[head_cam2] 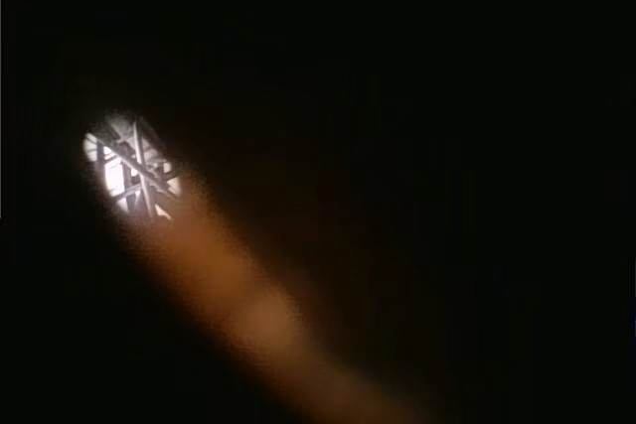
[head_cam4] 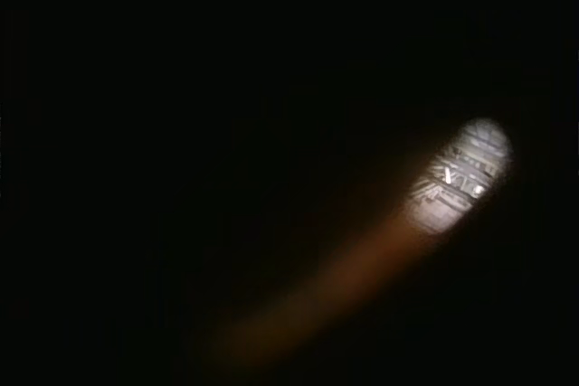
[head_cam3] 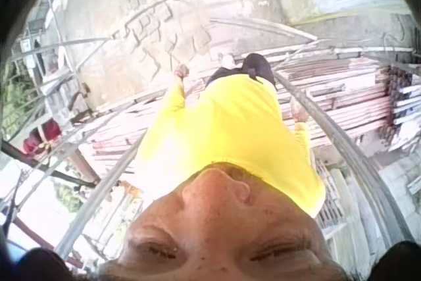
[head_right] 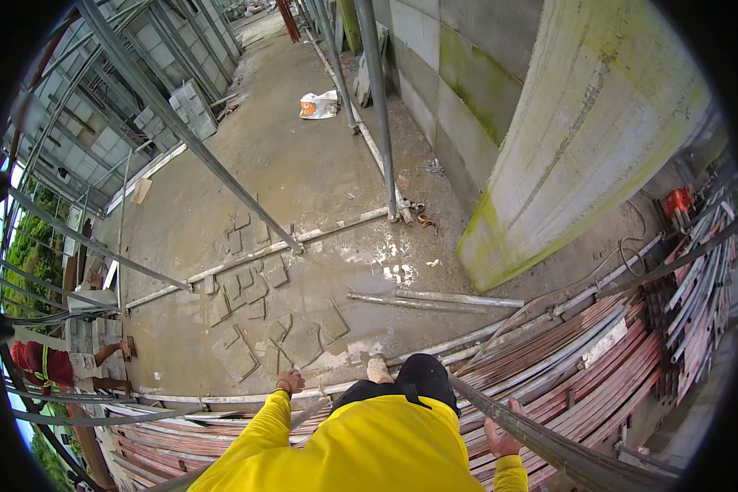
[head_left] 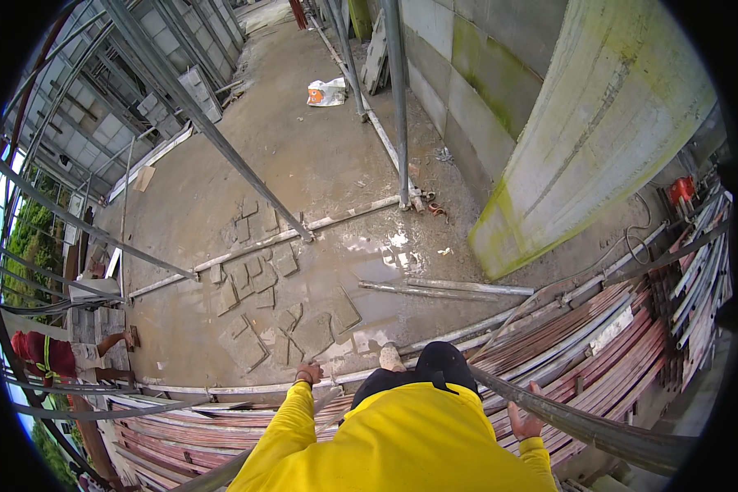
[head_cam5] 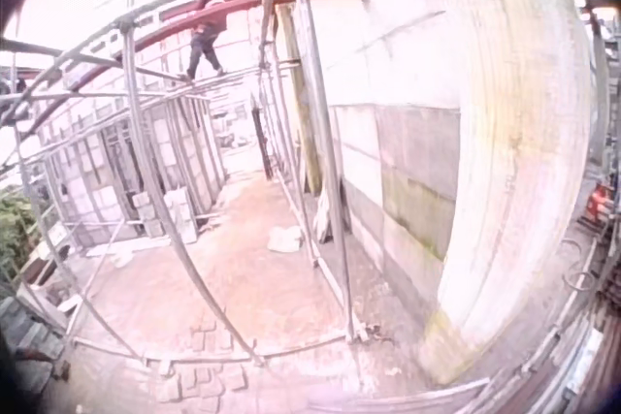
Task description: The person smooths a freshly poured concrete beam using a trowel, then mixes additional cement on a board with a trowel and a bucket of water. The person walks along the scaffolding to reach the work area.
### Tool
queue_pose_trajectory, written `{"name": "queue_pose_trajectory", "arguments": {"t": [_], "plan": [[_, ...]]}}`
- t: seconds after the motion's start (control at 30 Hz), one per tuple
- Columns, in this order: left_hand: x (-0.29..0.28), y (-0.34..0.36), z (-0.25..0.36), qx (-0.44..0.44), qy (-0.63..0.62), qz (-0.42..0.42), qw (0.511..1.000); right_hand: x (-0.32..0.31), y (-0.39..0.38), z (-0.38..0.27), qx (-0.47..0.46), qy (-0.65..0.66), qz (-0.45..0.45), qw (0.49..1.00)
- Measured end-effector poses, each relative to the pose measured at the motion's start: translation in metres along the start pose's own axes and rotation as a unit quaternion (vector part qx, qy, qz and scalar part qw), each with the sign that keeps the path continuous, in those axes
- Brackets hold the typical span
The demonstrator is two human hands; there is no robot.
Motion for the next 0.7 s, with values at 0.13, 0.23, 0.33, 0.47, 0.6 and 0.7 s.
{"name": "queue_pose_trajectory", "arguments": {"t": [0.13, 0.23, 0.33, 0.47, 0.6, 0.7], "plan": [[-0.005, 0.078, 0.127, 0.205, 0.249, -0.08, 0.943, 0.172, -0.122, 0.165, 0.353, -0.141, -0.522, 0.764], [0.004, 0.129, 0.184, 0.112, 0.061, -0.083, 0.988, 0.223, -0.038, 0.126, 0.404, -0.062, -0.498, 0.765], [0.084, 0.136, 0.267, 0.036, 0.004, -0.143, 0.989, 0.275, 0.099, 0.079, 0.398, 0.008, -0.43, 0.81], [0.096, 0.151, 0.299, 0.059, 0.406, -0.191, 0.892, 0.345, 0.313, 0.002, 0.296, 0.061, -0.413, 0.859], [0.036, 0.192, 0.334, 0.084, 0.643, -0.086, 0.757, 0.386, 0.505, -0.11, 0.164, 0.118, -0.419, 0.885], [0.05, 0.198, 0.446, 0.052, 0.471, -0.032, 0.88, 0.391, 0.614, -0.157, 0.125, 0.123, -0.397, 0.901]]}}
Point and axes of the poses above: each hand's wrist, its own y-axis towards the middle knuckle, its own x-axis out of the palm, z = x × y, the point moved 9 cm from there along y, towards the middle knuckle, and after that the axes turned 4 degrees about -z, right-handed, at the moved point
